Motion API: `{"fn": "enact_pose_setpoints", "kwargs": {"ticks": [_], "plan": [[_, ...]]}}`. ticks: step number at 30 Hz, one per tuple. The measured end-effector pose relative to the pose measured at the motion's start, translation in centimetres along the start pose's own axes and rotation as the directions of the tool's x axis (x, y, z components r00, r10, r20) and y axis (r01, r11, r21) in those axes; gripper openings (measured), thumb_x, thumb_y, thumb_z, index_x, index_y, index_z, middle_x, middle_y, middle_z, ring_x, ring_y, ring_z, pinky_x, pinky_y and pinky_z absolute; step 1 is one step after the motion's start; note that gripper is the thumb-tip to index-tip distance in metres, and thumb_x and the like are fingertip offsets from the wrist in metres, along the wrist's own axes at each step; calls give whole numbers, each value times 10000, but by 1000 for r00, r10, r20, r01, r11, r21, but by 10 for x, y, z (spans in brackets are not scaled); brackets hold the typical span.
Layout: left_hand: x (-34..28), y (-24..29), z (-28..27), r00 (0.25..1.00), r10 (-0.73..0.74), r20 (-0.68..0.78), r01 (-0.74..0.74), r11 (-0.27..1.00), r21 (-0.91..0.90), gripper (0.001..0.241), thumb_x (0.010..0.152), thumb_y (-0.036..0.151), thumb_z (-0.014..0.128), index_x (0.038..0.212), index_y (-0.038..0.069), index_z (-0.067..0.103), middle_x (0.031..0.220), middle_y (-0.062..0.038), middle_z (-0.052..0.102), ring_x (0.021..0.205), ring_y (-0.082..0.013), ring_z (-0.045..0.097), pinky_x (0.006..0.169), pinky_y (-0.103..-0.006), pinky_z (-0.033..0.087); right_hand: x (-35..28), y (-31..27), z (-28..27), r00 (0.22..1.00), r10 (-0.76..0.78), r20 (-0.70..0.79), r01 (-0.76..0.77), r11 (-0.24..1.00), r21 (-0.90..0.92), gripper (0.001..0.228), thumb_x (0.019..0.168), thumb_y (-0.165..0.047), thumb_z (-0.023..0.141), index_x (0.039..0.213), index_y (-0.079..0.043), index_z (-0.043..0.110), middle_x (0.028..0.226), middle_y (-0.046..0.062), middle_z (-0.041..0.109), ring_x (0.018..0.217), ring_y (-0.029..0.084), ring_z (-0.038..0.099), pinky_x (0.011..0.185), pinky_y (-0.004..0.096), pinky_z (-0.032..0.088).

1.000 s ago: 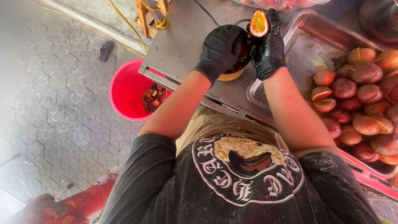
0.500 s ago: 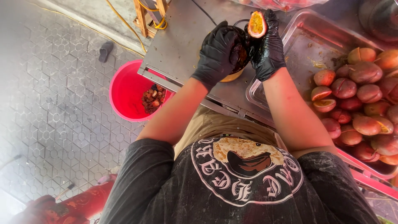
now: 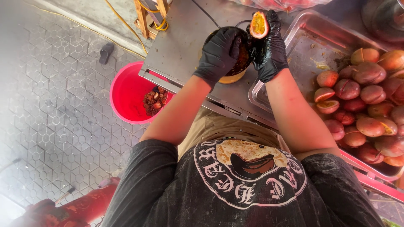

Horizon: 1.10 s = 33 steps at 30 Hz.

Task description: Cutting passion fruit in half and scooping the pulp into a container.

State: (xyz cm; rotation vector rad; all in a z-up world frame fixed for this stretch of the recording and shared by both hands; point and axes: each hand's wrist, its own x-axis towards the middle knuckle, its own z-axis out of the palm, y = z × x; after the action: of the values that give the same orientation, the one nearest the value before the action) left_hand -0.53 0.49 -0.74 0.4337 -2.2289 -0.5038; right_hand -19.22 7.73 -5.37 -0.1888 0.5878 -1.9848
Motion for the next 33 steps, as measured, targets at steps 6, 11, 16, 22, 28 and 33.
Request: {"fn": "enact_pose_setpoints", "kwargs": {"ticks": [6, 11, 16, 22, 28, 33], "plan": [[-7, -9, -4, 1000, 25, -18, -25, 1000, 14, 295, 974, 173, 662, 1264, 147, 618, 1228, -96, 665, 1171, -344, 629, 1038, -458, 539, -5, -2, 6, 1000, 2, 17, -2, 1000, -18, 480, 899, -409, 813, 1240, -100, 677, 1160, 47, 723, 1001, 221, 686, 896, 357, 594], [-8, 2, -12, 998, 44, -42, -33, 972, 231, 441, 882, 292, 739, 1279, 154, 603, 1330, -121, 583, 1346, -397, 470, 1073, -575, 354, 0, -1, -1, 1000, 12, 17, -11, 999, -37, 538, 895, -458, 808, 1266, -90, 682, 1156, 42, 723, 1011, 211, 680, 883, 350, 593], [-7, -6, -8, 999, 27, -42, -18, 979, 205, 396, 925, 281, 710, 1297, 177, 619, 1288, -60, 645, 1363, -378, 501, 1093, -559, 344, -3, -3, 1, 999, 24, 30, -21, 996, -84, 548, 891, -497, 794, 1266, -112, 688, 1132, 20, 717, 1001, 192, 683, 807, 331, 561], [-1, -4, -5, 1000, -10, -14, 12, 980, 201, 293, 947, 258, 685, 1230, 193, 651, 1206, -25, 687, 1310, -320, 559, 1084, -531, 375, -1, -1, 0, 999, 29, 18, -28, 997, -69, 515, 907, -470, 791, 1264, -114, 682, 1147, 25, 720, 1000, 204, 679, 843, 339, 569], [3, 11, -8, 998, 62, 0, -60, 966, 253, 307, 919, 246, 688, 1209, 167, 623, 1236, -72, 638, 1322, -328, 541, 1092, -522, 371, -2, -3, 6, 998, 48, 29, -47, 998, -35, 502, 908, -436, 808, 1253, -97, 674, 1133, 41, 708, 1001, 214, 675, 897, 369, 598], [-5, 3, -9, 995, 97, -14, -90, 957, 277, 373, 896, 248, 683, 1238, 132, 591, 1281, -76, 633, 1366, -324, 510, 1138, -576, 292, -2, -2, 5, 1000, 15, 27, -14, 999, -36, 486, 920, -422, 808, 1258, -101, 670, 1174, 48, 719, 1026, 215, 674, 928, 362, 592]]}}
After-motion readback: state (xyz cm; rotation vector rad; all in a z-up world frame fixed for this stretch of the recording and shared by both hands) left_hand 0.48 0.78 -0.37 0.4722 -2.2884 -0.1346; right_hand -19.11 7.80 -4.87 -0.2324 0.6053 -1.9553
